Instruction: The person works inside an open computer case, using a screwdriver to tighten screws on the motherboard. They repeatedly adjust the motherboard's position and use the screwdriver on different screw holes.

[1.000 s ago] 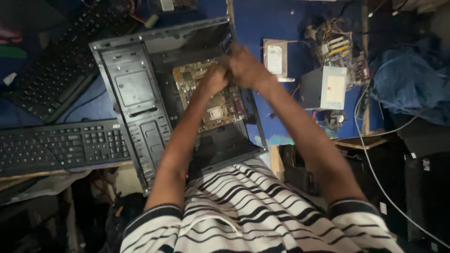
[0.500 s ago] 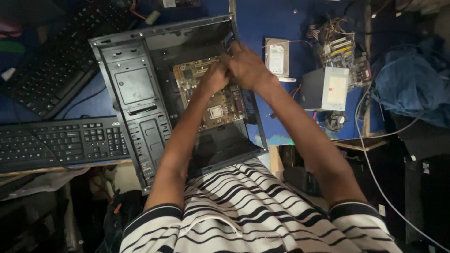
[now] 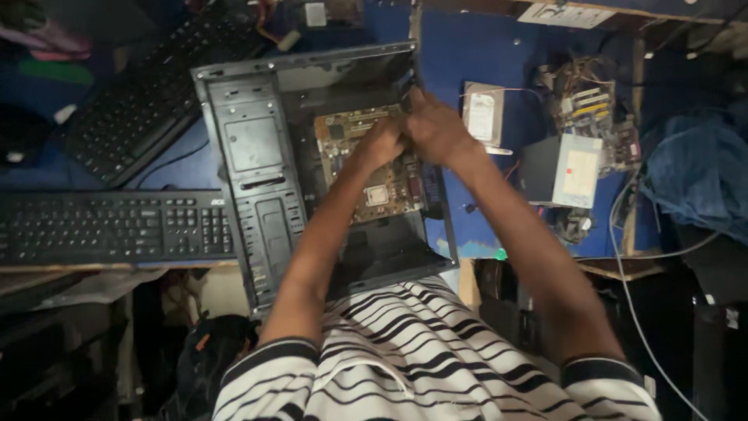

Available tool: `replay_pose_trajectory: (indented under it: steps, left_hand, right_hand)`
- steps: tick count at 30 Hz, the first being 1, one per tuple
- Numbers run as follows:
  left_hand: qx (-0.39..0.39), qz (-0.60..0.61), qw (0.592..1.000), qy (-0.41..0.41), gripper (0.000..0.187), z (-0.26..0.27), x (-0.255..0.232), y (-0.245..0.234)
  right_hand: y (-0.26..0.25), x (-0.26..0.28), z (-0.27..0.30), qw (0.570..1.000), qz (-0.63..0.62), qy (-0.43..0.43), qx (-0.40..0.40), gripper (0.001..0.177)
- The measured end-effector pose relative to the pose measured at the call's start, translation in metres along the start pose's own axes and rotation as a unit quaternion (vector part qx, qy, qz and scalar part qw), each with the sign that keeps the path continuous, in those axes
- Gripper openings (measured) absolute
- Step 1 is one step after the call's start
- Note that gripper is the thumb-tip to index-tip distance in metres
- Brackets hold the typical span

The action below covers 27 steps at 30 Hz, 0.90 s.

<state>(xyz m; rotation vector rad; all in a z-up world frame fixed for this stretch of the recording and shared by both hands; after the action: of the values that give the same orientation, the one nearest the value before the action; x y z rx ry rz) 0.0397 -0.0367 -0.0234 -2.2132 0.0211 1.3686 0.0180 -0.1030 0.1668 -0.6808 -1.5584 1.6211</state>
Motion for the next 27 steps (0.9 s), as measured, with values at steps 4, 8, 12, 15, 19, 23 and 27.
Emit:
replay_pose_trajectory:
  steps: [4,8,12,15,19,23,27]
  left_hand:
    - [0.025,0.006,0.996,-0.084,0.025,-0.01,0.003,0.0]
    - [0.048,-0.006,0.994,-0.103,0.022,-0.001,0.008,0.011]
    - [-0.031,-0.033,0.998,0.051,0.034,-0.003,-0.002,0.004]
    - [-0.009,0.019,1.0,-0.002,0.025,-0.002,0.012,0.01]
    - [-0.001,0.013,1.0,-0.003,0.026,-0.003,0.007,0.004]
    - [-0.008,0.01,1.0,0.002,0.026,0.002,-0.001,0.0]
    - [0.061,-0.05,0.987,-0.14,0.026,0.004,0.008,0.004]
  right_hand:
    - [-0.013,-0.006,0.0,0.998,-0.053,-0.029,-0.029,0.04]
    - [0.017,-0.031,0.002,0.968,0.011,0.234,0.087,0.053]
    - [0.033,-0.03,-0.012,0.988,0.043,0.14,0.057,0.029]
    - [0.021,-0.019,-0.004,1.0,0.006,-0.01,0.002,0.037]
    - [-0.001,-0.019,-0.002,0.996,-0.082,0.028,-0.01,0.043]
    - [0.017,-0.027,-0.002,0.973,-0.013,0.205,0.101,0.052]
    - [0.014,-0.015,-0.003,0.989,-0.035,0.115,0.09,0.042]
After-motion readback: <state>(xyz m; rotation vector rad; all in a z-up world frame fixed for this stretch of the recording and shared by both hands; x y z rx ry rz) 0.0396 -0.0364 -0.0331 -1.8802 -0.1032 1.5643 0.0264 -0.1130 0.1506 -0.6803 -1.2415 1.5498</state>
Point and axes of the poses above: each hand's wrist, its own z-axis away from the middle knuckle, its own y-axis out of the palm, x = y × z, the point moved 6 cm from there along -z, towards the middle knuckle, and after that the axes turned 2 degrees about y, right-handed, at the moved point
